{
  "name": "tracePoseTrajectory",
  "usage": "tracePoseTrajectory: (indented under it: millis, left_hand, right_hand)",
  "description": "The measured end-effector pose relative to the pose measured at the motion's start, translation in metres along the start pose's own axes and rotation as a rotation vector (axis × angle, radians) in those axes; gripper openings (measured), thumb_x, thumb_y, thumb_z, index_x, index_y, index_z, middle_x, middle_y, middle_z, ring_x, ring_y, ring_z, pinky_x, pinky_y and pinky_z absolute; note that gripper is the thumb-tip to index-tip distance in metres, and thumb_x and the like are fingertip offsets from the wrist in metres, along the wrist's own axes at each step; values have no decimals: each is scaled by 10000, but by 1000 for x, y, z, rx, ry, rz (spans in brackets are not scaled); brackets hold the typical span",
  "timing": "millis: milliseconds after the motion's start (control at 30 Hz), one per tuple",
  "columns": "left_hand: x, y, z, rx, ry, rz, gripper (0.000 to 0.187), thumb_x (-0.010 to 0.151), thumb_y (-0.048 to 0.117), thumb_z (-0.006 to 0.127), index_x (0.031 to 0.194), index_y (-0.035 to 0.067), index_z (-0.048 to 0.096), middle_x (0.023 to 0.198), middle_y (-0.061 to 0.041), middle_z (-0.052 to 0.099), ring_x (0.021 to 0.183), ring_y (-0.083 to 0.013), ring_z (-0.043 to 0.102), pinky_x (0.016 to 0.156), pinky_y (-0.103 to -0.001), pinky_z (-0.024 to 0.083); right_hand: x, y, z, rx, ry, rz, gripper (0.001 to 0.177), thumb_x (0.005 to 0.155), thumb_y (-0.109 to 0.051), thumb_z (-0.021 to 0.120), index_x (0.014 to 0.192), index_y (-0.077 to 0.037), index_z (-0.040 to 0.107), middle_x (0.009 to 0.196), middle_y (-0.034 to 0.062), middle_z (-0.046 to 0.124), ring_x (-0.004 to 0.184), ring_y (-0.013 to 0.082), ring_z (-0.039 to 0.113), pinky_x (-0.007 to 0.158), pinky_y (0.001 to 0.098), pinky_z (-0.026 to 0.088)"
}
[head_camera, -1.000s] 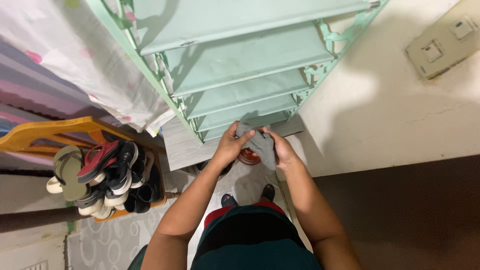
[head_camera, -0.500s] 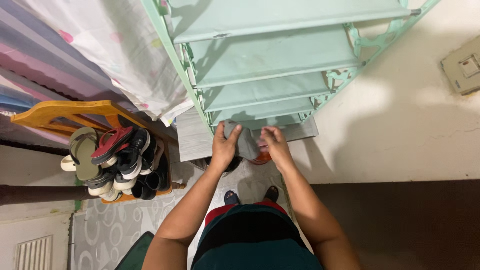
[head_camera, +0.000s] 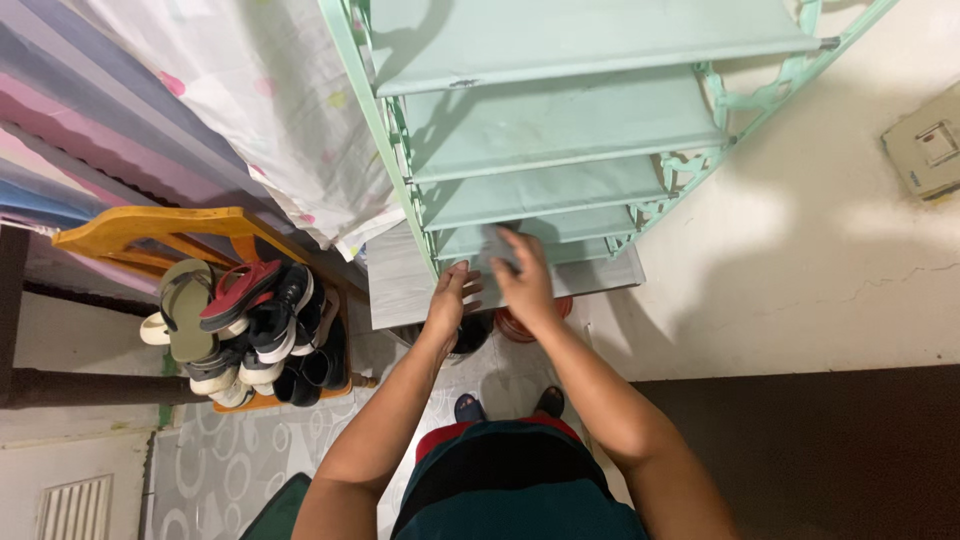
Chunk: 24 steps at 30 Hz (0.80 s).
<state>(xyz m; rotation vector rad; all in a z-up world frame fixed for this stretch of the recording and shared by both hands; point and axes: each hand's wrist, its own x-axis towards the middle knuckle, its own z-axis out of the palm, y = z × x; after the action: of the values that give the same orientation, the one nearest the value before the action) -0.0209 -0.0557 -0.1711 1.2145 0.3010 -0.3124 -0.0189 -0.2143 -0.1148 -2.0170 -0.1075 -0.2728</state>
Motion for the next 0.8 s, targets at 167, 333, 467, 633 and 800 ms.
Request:
tracePoseTrajectory:
  millis: [167,333,467,633,800]
  left_hand:
    - [29,-3,3,-320,44,-115,528,1030,454,405,1434,119,468,1470,-64,525,1242,-246,551,940,-436,481]
    - [43,-2,2,-357,118,-113,524,1038,439,469,1445,111,448,1405,-106,504,1205,-257,571,942,-445,507]
    - [43,1,2,-379,125,-131,503,1035,412,485,1432,106,449,1371,-128,506,1179,-258,610,933,-433,518]
    - [42,5,2,-324,107,-110,531,1063,405,470,1443,35,448,1334,-148,525,1150,-250,580,923,-412,512]
    - [31,19,1,-237,89,-139,545,1057,409,444,1469,52,433,1343,-118,548,1158,-219,594,946,-379,503]
  right_hand:
    - [32,-2,35,-531,-303,-7,429,959,-372,617,1340,-174,626,1474,14,570,1405,263,425,1162,514,301]
    - [82,20,28,-691,-211,38,499,908,-394,655,1364,-193,631,1461,108,536,1426,348,386,1177,600,198]
    - [102,29,12,-675,-103,126,468,928,-299,657,1369,-144,630,1420,150,591,1362,350,490,1169,508,302]
    - [94,14,52,-694,-302,20,549,744,-173,733,1286,-122,661,1357,175,614,1314,380,509,1102,495,370]
    - [117,21,49,-683,-267,95,435,896,-224,670,1325,-152,652,1379,152,632,1308,363,561,1081,504,443]
